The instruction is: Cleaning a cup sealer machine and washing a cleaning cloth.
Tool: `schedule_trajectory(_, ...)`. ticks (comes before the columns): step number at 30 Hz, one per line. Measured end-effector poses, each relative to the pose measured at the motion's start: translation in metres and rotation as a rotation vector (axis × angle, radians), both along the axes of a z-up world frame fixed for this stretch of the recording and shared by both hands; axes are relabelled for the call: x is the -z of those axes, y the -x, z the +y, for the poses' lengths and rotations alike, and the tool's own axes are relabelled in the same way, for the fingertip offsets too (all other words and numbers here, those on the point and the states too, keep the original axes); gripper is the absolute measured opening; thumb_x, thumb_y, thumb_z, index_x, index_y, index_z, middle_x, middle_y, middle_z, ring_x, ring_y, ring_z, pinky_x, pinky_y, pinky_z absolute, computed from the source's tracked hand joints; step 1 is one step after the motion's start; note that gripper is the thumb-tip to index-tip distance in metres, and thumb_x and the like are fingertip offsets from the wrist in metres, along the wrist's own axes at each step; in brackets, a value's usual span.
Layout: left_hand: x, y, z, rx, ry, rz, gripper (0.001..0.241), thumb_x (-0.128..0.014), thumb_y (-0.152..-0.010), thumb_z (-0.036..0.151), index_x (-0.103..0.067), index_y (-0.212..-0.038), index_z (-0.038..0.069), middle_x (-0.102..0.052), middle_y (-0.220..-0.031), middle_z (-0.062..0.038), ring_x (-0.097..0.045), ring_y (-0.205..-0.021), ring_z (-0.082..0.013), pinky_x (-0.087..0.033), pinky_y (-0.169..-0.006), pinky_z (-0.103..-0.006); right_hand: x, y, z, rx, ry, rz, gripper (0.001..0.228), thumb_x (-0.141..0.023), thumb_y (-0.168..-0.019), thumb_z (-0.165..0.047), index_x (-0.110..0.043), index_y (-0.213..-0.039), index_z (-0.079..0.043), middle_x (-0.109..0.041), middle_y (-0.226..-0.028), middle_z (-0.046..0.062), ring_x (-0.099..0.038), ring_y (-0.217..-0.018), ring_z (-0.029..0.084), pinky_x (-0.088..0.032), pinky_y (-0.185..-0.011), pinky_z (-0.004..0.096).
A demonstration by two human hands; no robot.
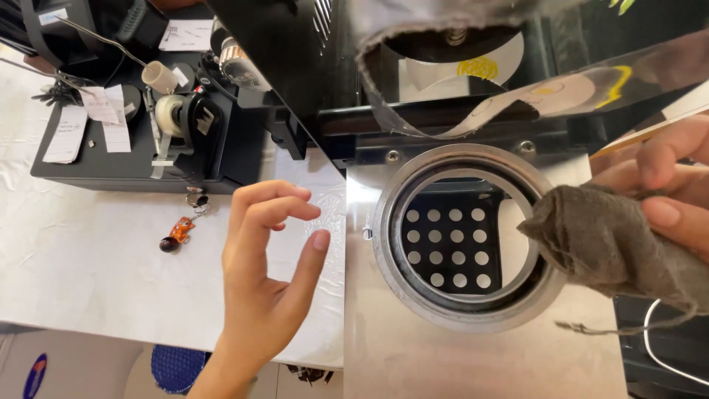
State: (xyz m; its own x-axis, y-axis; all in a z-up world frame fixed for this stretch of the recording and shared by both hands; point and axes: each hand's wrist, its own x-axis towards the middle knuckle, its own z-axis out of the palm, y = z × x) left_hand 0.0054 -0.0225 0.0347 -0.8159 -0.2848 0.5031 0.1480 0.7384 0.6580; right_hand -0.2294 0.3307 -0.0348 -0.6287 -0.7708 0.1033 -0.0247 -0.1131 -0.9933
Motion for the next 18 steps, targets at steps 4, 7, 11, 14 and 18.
schedule_trajectory(4,0.001,-0.001,0.0,-0.041,0.005,-0.033,0.025,-0.072,-0.093,0.0,-0.06,-0.114,0.005,-0.061,-0.124,-0.011,-0.06,-0.108,-0.0208,-0.046,-0.088,-0.0321,0.025,0.019,0.003,-0.135,0.1,0.035,0.013,-0.058,-0.103,-0.013,-0.052,-0.114,-0.009,-0.072,-0.112,0.031,-0.076,-0.114,0.041,-0.06,-0.091,0.051)
schedule_trajectory(7,0.004,-0.003,0.001,0.018,-0.001,0.007,0.021,-0.069,-0.097,-0.005,-0.06,-0.114,0.004,-0.06,-0.118,-0.01,-0.062,-0.107,-0.0182,-0.052,-0.096,-0.0303,0.055,0.029,0.014,-0.111,0.057,0.279,0.01,-0.059,-0.099,-0.016,-0.057,-0.109,-0.012,-0.072,-0.118,0.023,-0.078,-0.108,0.031,-0.066,-0.094,0.042)
schedule_trajectory(11,0.002,-0.005,0.002,-0.01,-0.018,0.0,0.019,-0.067,-0.093,-0.011,-0.061,-0.105,0.003,-0.058,-0.117,-0.012,-0.062,-0.101,-0.0171,-0.054,-0.091,-0.0287,0.053,0.03,0.026,-0.123,-0.163,0.587,0.034,-0.077,-0.079,-0.019,-0.064,-0.11,-0.014,-0.066,-0.12,0.017,-0.072,-0.107,0.028,-0.062,-0.097,0.04)
schedule_trajectory(14,0.0,-0.008,0.005,-0.01,-0.021,0.012,0.019,-0.066,-0.093,-0.012,-0.061,-0.106,0.002,-0.058,-0.117,-0.013,-0.062,-0.099,-0.0174,-0.053,-0.088,-0.0267,0.043,0.028,0.024,-0.13,-0.267,0.635,0.046,-0.082,-0.069,-0.023,-0.065,-0.111,-0.014,-0.066,-0.123,0.018,-0.07,-0.109,0.029,-0.061,-0.098,0.041)
schedule_trajectory(18,-0.004,-0.006,0.01,0.011,-0.024,0.009,0.02,-0.067,-0.091,-0.013,-0.063,-0.104,0.001,-0.06,-0.118,-0.012,-0.064,-0.096,-0.0163,-0.056,-0.084,-0.0253,0.043,0.03,0.023,-0.108,-0.225,0.51,0.043,-0.08,-0.078,-0.026,-0.062,-0.116,-0.015,-0.063,-0.121,0.014,-0.072,-0.11,0.026,-0.06,-0.097,0.04)
